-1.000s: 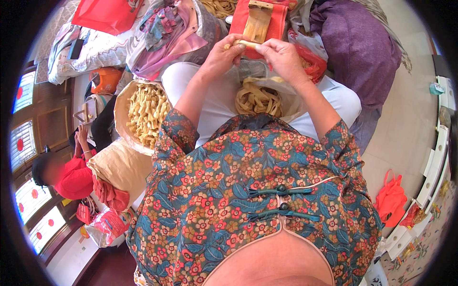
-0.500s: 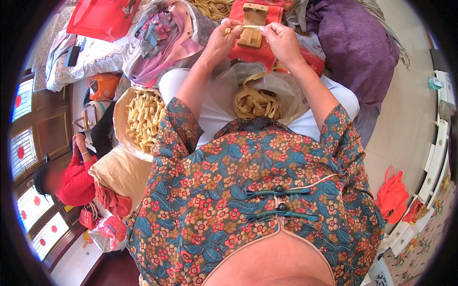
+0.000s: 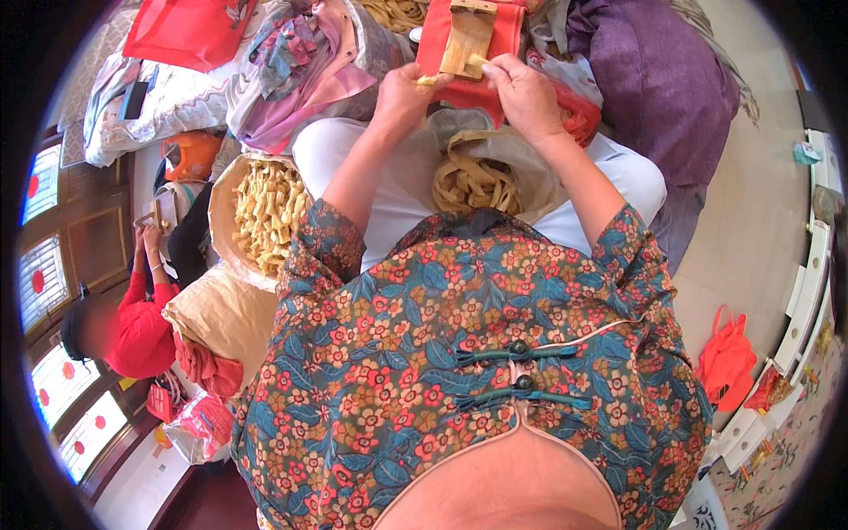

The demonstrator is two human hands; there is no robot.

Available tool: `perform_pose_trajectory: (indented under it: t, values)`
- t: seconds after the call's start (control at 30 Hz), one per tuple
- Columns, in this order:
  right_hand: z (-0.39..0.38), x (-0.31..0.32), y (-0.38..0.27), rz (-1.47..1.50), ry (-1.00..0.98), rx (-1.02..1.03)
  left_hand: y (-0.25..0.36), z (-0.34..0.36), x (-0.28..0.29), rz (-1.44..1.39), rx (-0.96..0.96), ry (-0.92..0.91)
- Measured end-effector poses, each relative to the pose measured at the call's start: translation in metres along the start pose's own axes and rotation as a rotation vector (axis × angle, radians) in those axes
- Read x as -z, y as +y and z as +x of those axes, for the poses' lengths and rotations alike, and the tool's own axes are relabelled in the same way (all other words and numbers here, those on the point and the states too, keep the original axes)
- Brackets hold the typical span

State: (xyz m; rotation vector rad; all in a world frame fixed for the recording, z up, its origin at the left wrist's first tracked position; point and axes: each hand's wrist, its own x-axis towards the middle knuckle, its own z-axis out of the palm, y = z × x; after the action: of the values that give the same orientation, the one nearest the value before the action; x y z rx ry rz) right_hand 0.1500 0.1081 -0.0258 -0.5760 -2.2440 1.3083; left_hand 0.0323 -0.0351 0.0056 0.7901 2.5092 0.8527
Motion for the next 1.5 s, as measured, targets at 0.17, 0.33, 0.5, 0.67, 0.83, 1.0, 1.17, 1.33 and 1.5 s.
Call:
perform_pose_trajectory:
  t: [0.17, 0.33, 0.5, 0.67, 0.83, 1.0, 1.17, 1.33, 1.5]
  values:
    - [-0.034, -0.01, -0.038, 0.355, 0.031, 0.231, 0.005, -0.048, -0.019, -0.584, 0.191, -0.474]
    - [-0.066, -0.024, -0.042, 0.452, -0.094, 0.302, -0.021, -0.06, -0.031, -1.284, 0.48, -0.469]
    - [-0.068, -0.021, -0.045, 0.749, -0.253, -0.051, 0.013, -0.07, -0.02, -1.203, 0.562, -0.337]
    - [-0.048, -0.02, -0.044, 0.355, 0.009, 0.224, -0.004, -0.063, -0.028, -0.934, 0.223, -0.45]
    - [-0.041, -0.019, -0.027, 0.532, -0.151, -0.015, 0.025, -0.073, -0.002, 0.161, -0.35, 0.147]
    - [-0.036, -0.012, -0.027, 1.713, -0.856, -0.755, 0.027, -0.066, 0.002, 0.03, -0.622, 0.397]
    - [-0.043, -0.005, -0.04, 0.472, -0.377, -0.016, 0.015, -0.061, -0.001, -0.169, -0.477, 0.165]
    - [-0.043, 0.015, -0.047, 0.05, -0.159, 0.255, 0.025, -0.065, 0.007, -0.745, -0.073, -0.188]
    - [-0.036, 0.017, -0.041, 0.688, -0.387, -0.017, 0.01, -0.055, 0.003, -0.456, -0.284, -0.056]
